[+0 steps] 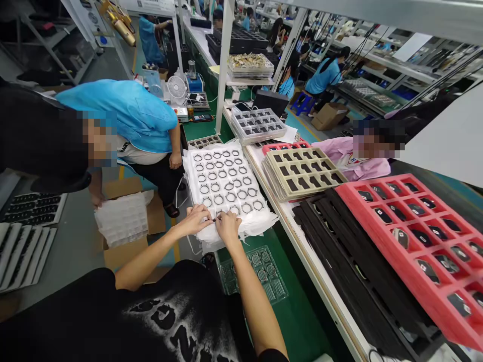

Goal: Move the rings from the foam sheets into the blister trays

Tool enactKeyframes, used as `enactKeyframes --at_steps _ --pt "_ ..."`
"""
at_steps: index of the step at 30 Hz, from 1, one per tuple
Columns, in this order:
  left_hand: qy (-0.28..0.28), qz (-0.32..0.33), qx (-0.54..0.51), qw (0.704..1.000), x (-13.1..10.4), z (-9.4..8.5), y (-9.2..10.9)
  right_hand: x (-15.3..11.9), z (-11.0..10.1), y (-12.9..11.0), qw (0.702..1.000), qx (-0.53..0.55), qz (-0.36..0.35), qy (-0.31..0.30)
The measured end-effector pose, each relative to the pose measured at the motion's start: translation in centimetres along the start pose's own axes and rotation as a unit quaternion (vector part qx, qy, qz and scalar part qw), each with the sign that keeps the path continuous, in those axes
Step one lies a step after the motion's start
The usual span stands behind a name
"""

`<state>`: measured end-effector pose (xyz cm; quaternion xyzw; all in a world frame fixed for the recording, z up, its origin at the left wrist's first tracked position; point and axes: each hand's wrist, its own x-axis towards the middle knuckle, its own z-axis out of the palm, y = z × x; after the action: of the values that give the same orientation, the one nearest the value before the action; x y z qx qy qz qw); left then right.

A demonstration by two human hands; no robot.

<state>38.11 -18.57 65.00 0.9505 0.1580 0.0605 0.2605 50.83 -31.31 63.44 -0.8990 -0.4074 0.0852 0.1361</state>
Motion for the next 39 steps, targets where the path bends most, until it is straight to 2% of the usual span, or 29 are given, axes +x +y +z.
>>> enactKeyframes --at_steps 3,5,7,9,15,22,26,29,31,33,35,37,39 --pt "0.072 -0.052 -0.011 0.996 1.5 -0.6 -0.2 0.0 -1.1 0.9 0.997 0.071 0.01 0.008" --pt "0.111 -0.065 0.031 0.991 2.6 -0.6 -0.7 0.2 -1.9 1.5 0.996 0.075 0.011 0.052" --pt "0.119 -0.065 0.079 0.988 3.6 -0.5 -1.5 0.4 -2.4 2.1 0.995 0.04 0.017 0.095" --pt "0.09 -0.056 0.102 0.989 4.2 -0.3 -2.4 0.7 -2.5 2.5 0.995 -0.005 0.03 0.099" --pt "-0.011 0.023 0.124 0.992 4.4 -1.3 -5.0 1.4 -2.2 3.1 0.995 -0.039 0.084 0.034" --pt "-0.102 0.052 0.121 0.986 6.3 -3.1 -5.0 2.7 -3.0 3.7 0.995 -0.089 0.022 -0.029" --pt "-0.131 0.051 0.076 0.987 7.5 -4.3 -5.2 2.4 -3.7 3.4 0.998 -0.061 -0.003 -0.002" --pt "-0.126 0.036 0.024 0.991 8.1 -5.0 -5.3 -0.5 -4.2 3.8 0.996 0.055 0.026 0.058" --pt "-0.064 0.024 -0.017 0.998 7.9 -5.0 -4.3 -4.2 -4.2 4.8 0.985 0.127 0.055 0.101" --pt "0.023 0.033 -0.058 0.998 7.0 -4.6 -1.9 -8.9 -3.4 6.4 0.972 0.162 0.103 0.135" --pt "0.055 0.076 -0.08 0.992 5.4 -3.3 1.6 -14.1 -1.5 8.2 0.959 0.162 0.178 0.15" --pt "0.0 0.14 -0.075 0.987 3.3 -0.7 5.5 -18.8 1.7 10.0 0.943 0.142 0.266 0.141" --pt "-0.094 0.198 -0.059 0.974 1.3 3.4 8.7 -22.0 5.4 11.3 0.931 0.114 0.331 0.101"
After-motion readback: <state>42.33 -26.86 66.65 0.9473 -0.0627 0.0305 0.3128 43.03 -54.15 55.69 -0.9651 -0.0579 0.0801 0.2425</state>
